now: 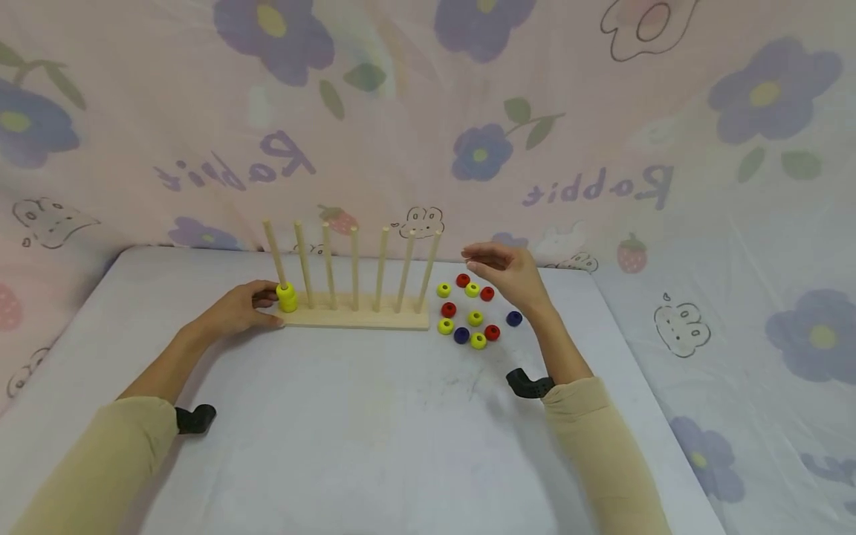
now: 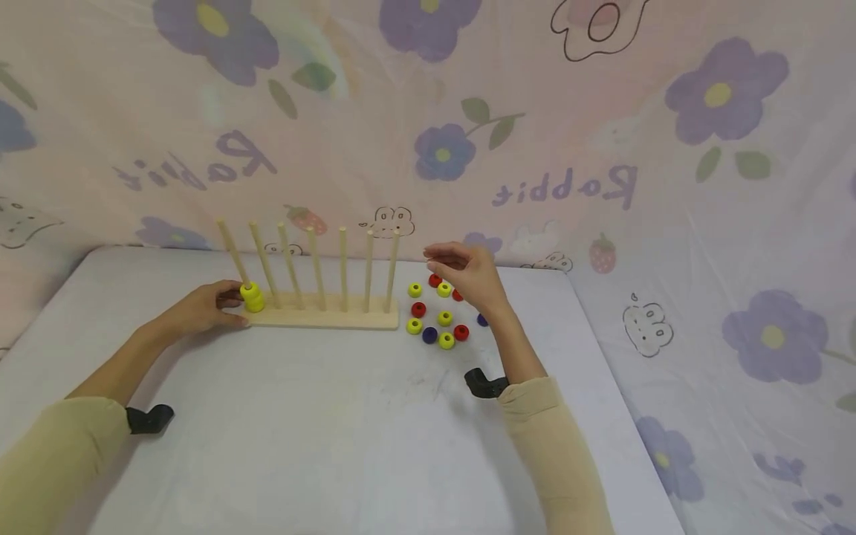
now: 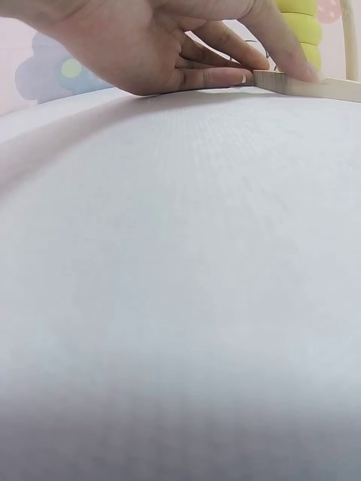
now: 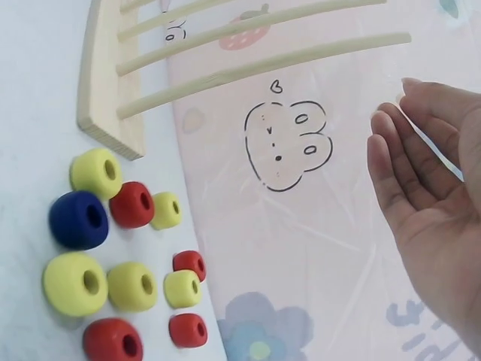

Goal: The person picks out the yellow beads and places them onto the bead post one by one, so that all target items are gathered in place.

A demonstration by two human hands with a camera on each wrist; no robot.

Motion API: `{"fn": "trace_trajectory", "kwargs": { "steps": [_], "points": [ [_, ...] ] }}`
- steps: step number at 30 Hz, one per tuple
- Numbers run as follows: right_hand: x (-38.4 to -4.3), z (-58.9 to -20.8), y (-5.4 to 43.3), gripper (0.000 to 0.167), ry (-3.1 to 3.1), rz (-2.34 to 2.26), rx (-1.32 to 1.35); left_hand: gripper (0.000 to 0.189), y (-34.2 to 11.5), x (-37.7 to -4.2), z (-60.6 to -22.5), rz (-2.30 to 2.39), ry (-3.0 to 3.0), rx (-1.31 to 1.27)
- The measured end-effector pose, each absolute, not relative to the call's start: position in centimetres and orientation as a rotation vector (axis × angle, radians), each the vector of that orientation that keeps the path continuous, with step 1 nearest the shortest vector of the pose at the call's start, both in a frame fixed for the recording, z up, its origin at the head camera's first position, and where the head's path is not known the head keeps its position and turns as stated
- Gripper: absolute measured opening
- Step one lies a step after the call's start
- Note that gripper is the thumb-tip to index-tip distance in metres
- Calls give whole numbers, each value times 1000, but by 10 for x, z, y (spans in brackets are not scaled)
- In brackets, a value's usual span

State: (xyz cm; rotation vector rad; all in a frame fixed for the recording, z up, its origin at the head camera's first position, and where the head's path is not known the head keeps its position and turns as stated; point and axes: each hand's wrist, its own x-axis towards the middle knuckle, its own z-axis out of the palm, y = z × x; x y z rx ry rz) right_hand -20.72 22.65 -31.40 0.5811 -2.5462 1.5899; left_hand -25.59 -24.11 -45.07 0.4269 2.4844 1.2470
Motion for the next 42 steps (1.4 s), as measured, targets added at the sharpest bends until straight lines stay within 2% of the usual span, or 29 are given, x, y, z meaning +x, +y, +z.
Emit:
{"fn": "trace_trajectory", "kwargs": {
  "steps": [27,42],
  "points": [
    [-188,-406,279,28,-2757,1636,225,82,-242,-253,-446,1264,2455,410],
    [-171,-433,292,35,-2825,1593,228,83,-243,-255,-449,1254,2458,409]
  ]
}}
